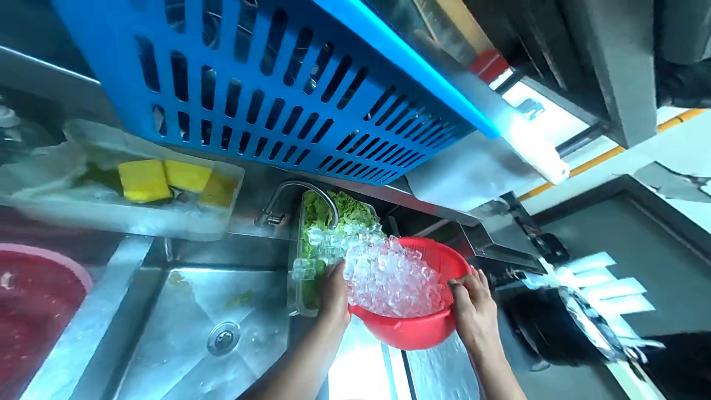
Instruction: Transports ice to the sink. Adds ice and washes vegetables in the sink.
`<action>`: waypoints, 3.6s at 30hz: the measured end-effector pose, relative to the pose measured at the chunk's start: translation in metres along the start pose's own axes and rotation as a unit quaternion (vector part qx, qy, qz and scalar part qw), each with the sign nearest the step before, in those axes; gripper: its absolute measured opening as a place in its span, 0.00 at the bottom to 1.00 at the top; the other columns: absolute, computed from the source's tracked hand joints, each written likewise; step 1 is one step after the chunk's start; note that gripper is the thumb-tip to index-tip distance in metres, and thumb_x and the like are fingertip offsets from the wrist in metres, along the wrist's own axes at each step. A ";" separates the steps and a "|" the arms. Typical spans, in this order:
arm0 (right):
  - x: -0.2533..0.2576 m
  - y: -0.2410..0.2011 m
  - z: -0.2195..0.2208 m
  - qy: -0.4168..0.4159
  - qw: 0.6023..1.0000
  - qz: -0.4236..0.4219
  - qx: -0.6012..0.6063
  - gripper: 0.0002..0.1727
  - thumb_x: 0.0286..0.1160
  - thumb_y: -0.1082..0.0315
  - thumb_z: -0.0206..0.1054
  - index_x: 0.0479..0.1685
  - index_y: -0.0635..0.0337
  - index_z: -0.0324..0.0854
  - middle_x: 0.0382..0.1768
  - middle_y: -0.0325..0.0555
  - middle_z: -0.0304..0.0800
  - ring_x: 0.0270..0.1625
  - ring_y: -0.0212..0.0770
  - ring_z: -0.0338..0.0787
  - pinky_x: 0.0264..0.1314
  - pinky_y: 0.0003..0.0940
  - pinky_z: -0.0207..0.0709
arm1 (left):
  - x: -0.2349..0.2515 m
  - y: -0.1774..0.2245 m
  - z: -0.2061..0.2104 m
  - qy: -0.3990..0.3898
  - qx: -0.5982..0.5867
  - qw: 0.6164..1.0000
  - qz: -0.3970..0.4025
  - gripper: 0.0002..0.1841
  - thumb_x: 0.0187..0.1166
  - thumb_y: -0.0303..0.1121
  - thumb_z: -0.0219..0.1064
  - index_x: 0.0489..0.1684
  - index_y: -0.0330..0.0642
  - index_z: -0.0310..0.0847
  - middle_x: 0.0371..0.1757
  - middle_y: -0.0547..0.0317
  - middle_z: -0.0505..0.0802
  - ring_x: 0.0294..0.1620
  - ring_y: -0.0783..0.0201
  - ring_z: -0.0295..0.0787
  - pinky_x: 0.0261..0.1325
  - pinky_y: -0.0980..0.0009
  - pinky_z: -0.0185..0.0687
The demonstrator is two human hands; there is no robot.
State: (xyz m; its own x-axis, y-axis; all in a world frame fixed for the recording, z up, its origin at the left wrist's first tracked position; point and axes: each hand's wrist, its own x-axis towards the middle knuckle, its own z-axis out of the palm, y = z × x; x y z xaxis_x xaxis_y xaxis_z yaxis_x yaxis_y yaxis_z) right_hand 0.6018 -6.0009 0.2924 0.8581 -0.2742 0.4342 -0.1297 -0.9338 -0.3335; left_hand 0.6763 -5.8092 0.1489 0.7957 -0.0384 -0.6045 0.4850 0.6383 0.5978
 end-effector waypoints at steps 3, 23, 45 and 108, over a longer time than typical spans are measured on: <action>-0.002 0.018 -0.001 -0.014 1.000 -0.020 0.004 0.24 0.73 0.46 0.56 0.23 0.58 0.80 0.70 0.69 0.82 0.87 0.64 0.68 0.90 0.58 0.58 | -0.003 0.002 0.004 0.004 0.006 1.000 0.020 0.21 0.93 0.44 0.54 0.69 0.39 0.83 0.67 0.41 0.88 0.69 0.48 0.85 0.68 0.43 0.81; 0.043 0.086 -0.011 0.098 0.919 -0.341 0.173 0.29 0.83 0.56 0.50 0.05 0.48 0.60 0.09 0.36 0.66 0.20 0.33 0.75 0.48 0.41 0.77 | -0.011 -0.033 0.006 0.129 -0.002 0.982 0.136 0.24 0.90 0.42 0.59 0.79 0.37 0.70 0.66 0.38 0.85 0.59 0.47 0.87 0.57 0.49 0.86; 0.008 0.149 -0.024 0.076 0.903 -0.347 0.242 0.28 0.87 0.51 0.54 0.11 0.48 0.63 0.13 0.35 0.69 0.26 0.32 0.79 0.67 0.41 0.76 | 0.041 -0.042 0.012 -0.141 0.775 0.596 0.155 0.29 0.71 0.53 0.71 0.75 0.62 0.81 0.85 0.48 0.74 0.79 0.39 0.74 0.67 0.35 0.80; 0.099 0.034 -0.016 -0.047 0.885 -0.456 0.079 0.28 0.80 0.55 0.51 0.04 0.46 0.59 0.10 0.34 0.66 0.20 0.34 0.73 0.36 0.40 0.71 | 0.037 -0.043 -0.081 -0.027 0.633 0.600 0.489 0.51 0.64 0.78 0.64 0.90 0.61 0.65 0.96 0.48 0.54 0.98 0.50 0.39 0.95 0.43 0.40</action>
State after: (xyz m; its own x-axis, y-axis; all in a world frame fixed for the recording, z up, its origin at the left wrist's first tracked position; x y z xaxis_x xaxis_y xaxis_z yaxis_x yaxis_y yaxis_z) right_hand 0.6744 -6.0638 0.3370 0.6093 0.6043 0.5134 0.7028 -0.7114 0.0033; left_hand 0.6557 -5.7758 0.0583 0.9181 -0.1675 0.3591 -0.3632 -0.7182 0.5936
